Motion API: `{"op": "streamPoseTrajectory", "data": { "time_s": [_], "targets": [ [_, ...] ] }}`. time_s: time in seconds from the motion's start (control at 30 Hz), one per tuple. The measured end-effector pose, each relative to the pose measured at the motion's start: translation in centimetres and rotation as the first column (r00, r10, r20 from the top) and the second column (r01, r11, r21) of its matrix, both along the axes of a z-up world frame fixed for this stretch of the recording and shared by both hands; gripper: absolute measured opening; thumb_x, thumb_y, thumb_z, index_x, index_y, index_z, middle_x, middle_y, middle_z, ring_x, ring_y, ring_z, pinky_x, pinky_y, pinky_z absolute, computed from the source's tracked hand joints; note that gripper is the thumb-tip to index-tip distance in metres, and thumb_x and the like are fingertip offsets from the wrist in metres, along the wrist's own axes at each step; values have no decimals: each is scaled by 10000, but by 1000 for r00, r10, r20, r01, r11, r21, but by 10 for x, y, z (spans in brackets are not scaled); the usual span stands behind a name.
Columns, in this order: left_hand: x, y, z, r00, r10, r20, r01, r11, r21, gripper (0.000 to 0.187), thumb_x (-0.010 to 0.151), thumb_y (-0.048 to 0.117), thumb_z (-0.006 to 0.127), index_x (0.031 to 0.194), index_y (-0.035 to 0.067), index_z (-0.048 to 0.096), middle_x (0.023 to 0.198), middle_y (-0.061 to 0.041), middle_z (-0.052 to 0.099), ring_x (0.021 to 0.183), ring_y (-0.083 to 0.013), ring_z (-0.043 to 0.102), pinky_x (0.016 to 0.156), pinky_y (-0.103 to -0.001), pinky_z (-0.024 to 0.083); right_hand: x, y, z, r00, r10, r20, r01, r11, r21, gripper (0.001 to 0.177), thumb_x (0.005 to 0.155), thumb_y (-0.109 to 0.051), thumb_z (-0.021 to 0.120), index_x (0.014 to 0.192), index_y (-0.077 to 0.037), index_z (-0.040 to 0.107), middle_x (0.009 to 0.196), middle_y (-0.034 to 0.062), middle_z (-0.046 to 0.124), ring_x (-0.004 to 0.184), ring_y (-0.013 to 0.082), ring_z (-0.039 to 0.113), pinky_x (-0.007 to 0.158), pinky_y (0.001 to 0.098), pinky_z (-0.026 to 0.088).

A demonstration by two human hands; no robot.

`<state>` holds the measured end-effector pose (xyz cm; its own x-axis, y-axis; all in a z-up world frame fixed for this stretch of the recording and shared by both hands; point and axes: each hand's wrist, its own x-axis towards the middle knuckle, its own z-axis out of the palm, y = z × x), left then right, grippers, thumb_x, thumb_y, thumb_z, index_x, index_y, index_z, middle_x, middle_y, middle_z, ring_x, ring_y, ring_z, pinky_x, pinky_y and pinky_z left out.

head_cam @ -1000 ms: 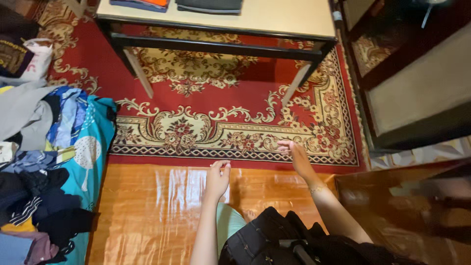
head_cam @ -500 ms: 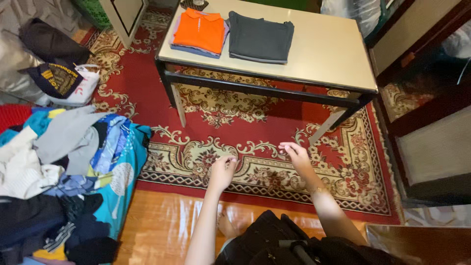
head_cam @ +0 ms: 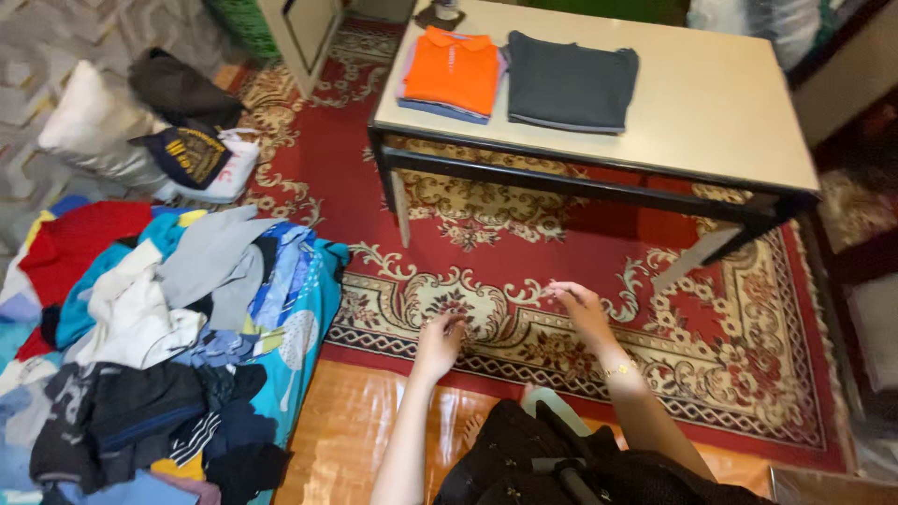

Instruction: The person wipes down the inside and outside of a cabinet door and its interior shelf with a cloth, then folds clothes on a table and places them inside the cabinet.

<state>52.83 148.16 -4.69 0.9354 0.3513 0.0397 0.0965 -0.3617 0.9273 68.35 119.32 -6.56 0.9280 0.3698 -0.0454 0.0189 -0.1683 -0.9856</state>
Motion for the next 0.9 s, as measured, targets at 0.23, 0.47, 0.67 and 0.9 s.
{"op": "streamPoseTrajectory", "data": {
  "time_s": [0.23, 0.47, 0.67, 0.9],
  "targets": [
    [-5, 32, -2, 980, 187, -61, -190, 981, -36, 227, 942, 158, 642, 1065, 3, 754, 979, -175, 787, 907, -250, 764, 806, -338, 569, 13, 46, 7, 953, 30, -300, 14, 990, 144, 302, 1037, -190, 553, 1232, -7, 693, 1102, 91, 741, 975, 182, 717, 845, 363, 597],
    [-6, 58, -21, 952, 283, -113, -296, 948, -120, 222, 932, 139, 658, 1080, -1, 748, 962, -129, 799, 880, -160, 753, 768, -292, 564, 56, 84, -35, 924, 40, -380, -58, 998, -37, 330, 1038, -230, 533, 1241, -20, 686, 1151, 57, 746, 1023, 150, 724, 829, 312, 580],
    [47, 91, -23, 948, 293, -127, -302, 952, -56, 211, 926, 111, 648, 1076, -12, 732, 946, -149, 788, 872, -173, 767, 782, -290, 572, 114, 115, -64, 894, 75, -442, -9, 989, 150, 320, 1041, -207, 577, 1239, 18, 688, 1153, 120, 747, 971, 187, 705, 814, 345, 576],
    [176, 123, -1, 955, 270, -123, -275, 961, -27, 201, 926, 116, 646, 1066, 11, 745, 947, -135, 787, 857, -195, 764, 749, -308, 563, 205, 134, -27, 903, 23, -428, -26, 1000, 0, 332, 1029, -234, 564, 1258, -21, 675, 1154, 120, 724, 998, 215, 714, 856, 356, 589]
  ]
}}
